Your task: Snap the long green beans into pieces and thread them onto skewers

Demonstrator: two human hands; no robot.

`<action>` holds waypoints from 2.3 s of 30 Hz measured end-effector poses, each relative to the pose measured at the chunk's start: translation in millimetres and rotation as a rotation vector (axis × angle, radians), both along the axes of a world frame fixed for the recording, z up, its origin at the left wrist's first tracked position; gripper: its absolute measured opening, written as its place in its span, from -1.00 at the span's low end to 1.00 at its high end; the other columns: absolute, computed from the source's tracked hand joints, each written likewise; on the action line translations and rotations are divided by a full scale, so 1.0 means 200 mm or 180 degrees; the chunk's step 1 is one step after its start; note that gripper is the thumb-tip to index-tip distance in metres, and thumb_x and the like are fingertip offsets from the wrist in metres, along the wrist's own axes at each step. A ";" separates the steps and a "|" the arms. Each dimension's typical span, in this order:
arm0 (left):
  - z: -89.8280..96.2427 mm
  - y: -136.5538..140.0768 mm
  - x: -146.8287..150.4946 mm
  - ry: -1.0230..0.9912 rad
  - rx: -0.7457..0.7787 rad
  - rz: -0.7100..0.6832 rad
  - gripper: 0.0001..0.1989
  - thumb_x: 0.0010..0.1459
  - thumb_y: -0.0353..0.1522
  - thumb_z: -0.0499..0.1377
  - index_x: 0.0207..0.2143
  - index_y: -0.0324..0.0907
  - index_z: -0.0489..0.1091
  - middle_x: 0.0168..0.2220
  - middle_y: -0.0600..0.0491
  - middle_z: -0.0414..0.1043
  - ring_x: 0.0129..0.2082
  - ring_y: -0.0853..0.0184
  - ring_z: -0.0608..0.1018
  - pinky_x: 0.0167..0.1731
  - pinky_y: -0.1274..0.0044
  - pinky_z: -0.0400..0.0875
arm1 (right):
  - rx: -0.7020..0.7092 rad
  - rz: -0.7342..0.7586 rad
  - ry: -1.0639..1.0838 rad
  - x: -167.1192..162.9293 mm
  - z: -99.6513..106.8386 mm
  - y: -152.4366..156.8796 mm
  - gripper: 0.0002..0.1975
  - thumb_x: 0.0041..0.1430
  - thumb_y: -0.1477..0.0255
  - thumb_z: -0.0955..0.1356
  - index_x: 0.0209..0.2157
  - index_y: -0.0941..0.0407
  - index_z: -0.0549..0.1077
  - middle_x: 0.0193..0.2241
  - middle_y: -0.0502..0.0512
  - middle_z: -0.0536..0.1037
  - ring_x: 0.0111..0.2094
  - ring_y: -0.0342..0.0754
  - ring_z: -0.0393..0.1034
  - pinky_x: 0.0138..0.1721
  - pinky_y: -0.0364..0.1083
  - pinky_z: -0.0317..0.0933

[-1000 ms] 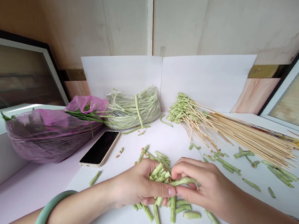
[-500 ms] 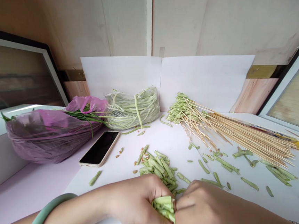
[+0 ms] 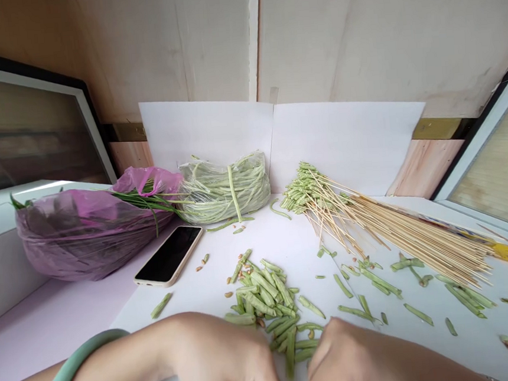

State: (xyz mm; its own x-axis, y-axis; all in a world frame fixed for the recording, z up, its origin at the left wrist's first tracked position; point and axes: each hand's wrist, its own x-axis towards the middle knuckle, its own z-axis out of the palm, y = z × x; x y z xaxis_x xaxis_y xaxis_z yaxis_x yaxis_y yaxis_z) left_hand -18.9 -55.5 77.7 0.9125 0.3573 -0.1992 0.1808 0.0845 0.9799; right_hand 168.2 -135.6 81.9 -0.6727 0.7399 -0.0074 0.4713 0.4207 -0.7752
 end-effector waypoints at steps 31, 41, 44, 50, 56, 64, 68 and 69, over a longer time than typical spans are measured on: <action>-0.08 0.05 0.07 -0.0205 -0.0800 0.1058 -0.70 -0.04 -0.21 0.31 -0.47 -0.28 0.36 -0.67 0.21 0.21 -0.73 0.59 0.16 -0.75 0.68 -0.12 | 0.0749 -0.1605 0.0944 0.03 -0.15 0.12 -0.72 0.05 0.62 0.31 -0.22 0.02 0.30 -0.37 -0.07 0.48 -0.39 -0.13 0.48 -0.31 -0.12 0.35; -0.09 0.04 0.05 -0.0116 -0.0439 0.0586 -0.64 -0.06 -0.15 0.33 -0.43 -0.26 0.35 -0.62 0.20 0.22 -0.70 0.61 0.15 -0.72 0.68 -0.08 | 0.1396 -0.1693 0.0494 0.03 -0.16 0.11 -0.83 0.05 0.59 0.34 -0.42 0.06 0.26 -0.55 -0.11 0.35 -0.52 -0.14 0.35 -0.51 -0.18 0.22; -0.09 0.04 0.05 -0.0101 -0.0384 0.0589 -0.65 -0.07 -0.17 0.34 -0.43 -0.25 0.35 -0.64 0.22 0.14 -0.67 0.58 0.15 -0.71 0.68 -0.06 | 0.1759 -0.1646 0.0179 0.03 -0.15 0.11 -0.82 0.04 0.63 0.34 -0.46 0.07 0.30 -0.57 -0.12 0.30 -0.56 -0.18 0.24 -0.54 -0.20 0.13; -0.08 0.04 0.05 -0.0008 -0.0278 0.0767 -0.63 -0.11 -0.17 0.36 -0.47 -0.23 0.31 -0.65 0.22 0.16 -0.64 0.56 0.16 -0.68 0.68 -0.03 | 0.1597 -0.1146 -0.0189 0.04 -0.15 0.09 -0.75 0.26 0.56 0.23 -0.52 0.09 0.25 -0.55 -0.08 0.27 -0.54 -0.18 0.21 -0.51 -0.20 0.10; -0.09 0.04 0.05 -0.0161 -0.0365 0.0569 -0.64 -0.03 -0.14 0.31 -0.47 -0.26 0.33 -0.59 0.16 0.31 -0.67 0.59 0.19 -0.70 0.68 -0.04 | 0.1610 -0.1123 -0.0260 0.04 -0.14 0.09 -0.76 0.30 0.53 0.21 -0.48 0.10 0.29 -0.53 -0.08 0.25 -0.54 -0.19 0.18 -0.51 -0.19 0.07; -0.09 0.05 0.04 0.0035 -0.0181 0.0227 -0.65 -0.14 -0.20 0.38 -0.56 -0.27 0.33 -0.68 0.21 0.24 -0.70 0.58 0.20 -0.71 0.68 0.02 | 0.1714 -0.0726 -0.0509 0.03 -0.12 0.06 -0.77 0.23 0.59 0.21 -0.51 0.10 0.28 -0.57 -0.09 0.25 -0.57 -0.19 0.13 -0.53 -0.17 -0.01; -0.07 0.03 0.02 0.0360 -0.0057 -0.0316 -0.66 -0.23 -0.27 0.40 -0.62 -0.25 0.30 -0.68 0.23 0.21 -0.65 0.54 0.24 -0.67 0.68 0.12 | 0.1417 0.0042 -0.0643 0.02 -0.09 0.04 -0.73 0.24 0.56 0.25 -0.55 0.10 0.19 -0.56 -0.11 0.27 -0.56 -0.21 0.11 -0.51 -0.17 -0.03; -0.07 0.03 0.02 0.0442 0.0037 -0.0436 -0.66 -0.24 -0.29 0.39 -0.64 -0.23 0.27 -0.70 0.24 0.16 -0.66 0.54 0.20 -0.70 0.68 0.08 | 0.1201 0.0160 -0.0664 0.02 -0.08 0.02 -0.69 0.22 0.54 0.28 -0.57 0.10 0.14 -0.57 -0.13 0.25 -0.57 -0.23 0.11 -0.51 -0.17 -0.03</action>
